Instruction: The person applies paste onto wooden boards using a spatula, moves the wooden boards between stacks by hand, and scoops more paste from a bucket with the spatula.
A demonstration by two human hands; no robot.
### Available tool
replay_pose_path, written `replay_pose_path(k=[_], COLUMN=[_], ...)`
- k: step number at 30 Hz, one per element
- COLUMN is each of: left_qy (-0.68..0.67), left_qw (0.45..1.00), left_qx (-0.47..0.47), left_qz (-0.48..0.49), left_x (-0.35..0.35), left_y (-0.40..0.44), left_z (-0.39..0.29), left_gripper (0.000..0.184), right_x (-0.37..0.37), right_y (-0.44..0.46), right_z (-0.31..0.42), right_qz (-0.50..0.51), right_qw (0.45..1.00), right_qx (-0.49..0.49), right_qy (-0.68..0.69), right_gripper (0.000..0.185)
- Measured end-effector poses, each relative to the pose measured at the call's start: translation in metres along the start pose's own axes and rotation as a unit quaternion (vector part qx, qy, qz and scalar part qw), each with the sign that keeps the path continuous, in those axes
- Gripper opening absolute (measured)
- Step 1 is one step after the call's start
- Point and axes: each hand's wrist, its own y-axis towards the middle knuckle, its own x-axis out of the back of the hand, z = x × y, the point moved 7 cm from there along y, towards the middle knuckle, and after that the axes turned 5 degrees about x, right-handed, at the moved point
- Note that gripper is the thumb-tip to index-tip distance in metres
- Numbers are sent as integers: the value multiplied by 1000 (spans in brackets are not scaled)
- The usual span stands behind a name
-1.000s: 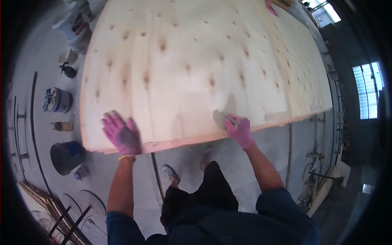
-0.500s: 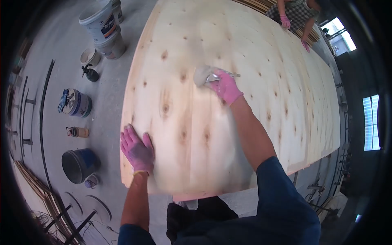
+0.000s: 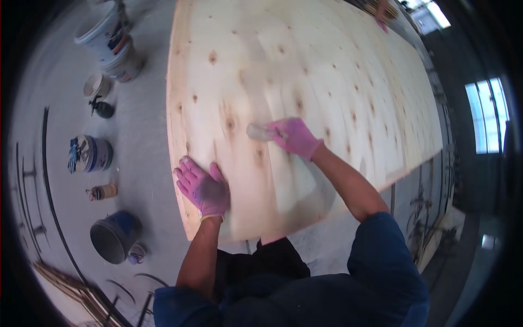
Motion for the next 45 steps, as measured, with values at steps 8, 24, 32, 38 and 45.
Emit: replay_pose_path(k=[8, 24, 32, 38, 45], left_qy=[-94, -115, -217, -333, -374], left_qw=[977, 961, 847, 775, 801], left_qx=[-191, -251, -317, -144, 222], left_qz=[1, -11, 368, 518, 412], left_x=[2, -1, -4, 28, 29], left_y=[-7, -7, 31, 176, 320], left_z=[37, 37, 74, 224, 529], left_gripper=[66, 65, 67, 57, 57], right_x=[-27, -104, -147, -125, -71], right_y=[-92, -222, -136, -108, -51], right_z=[19, 176, 218, 129, 155], right_qz=[-144, -121, -336, -542, -303], right_qw=[980, 971, 742, 548, 820], right_qx=[-134, -189, -442, -431, -480], right_qy=[-21, 83, 375, 470, 76], right_gripper=[30, 42, 27, 19, 33])
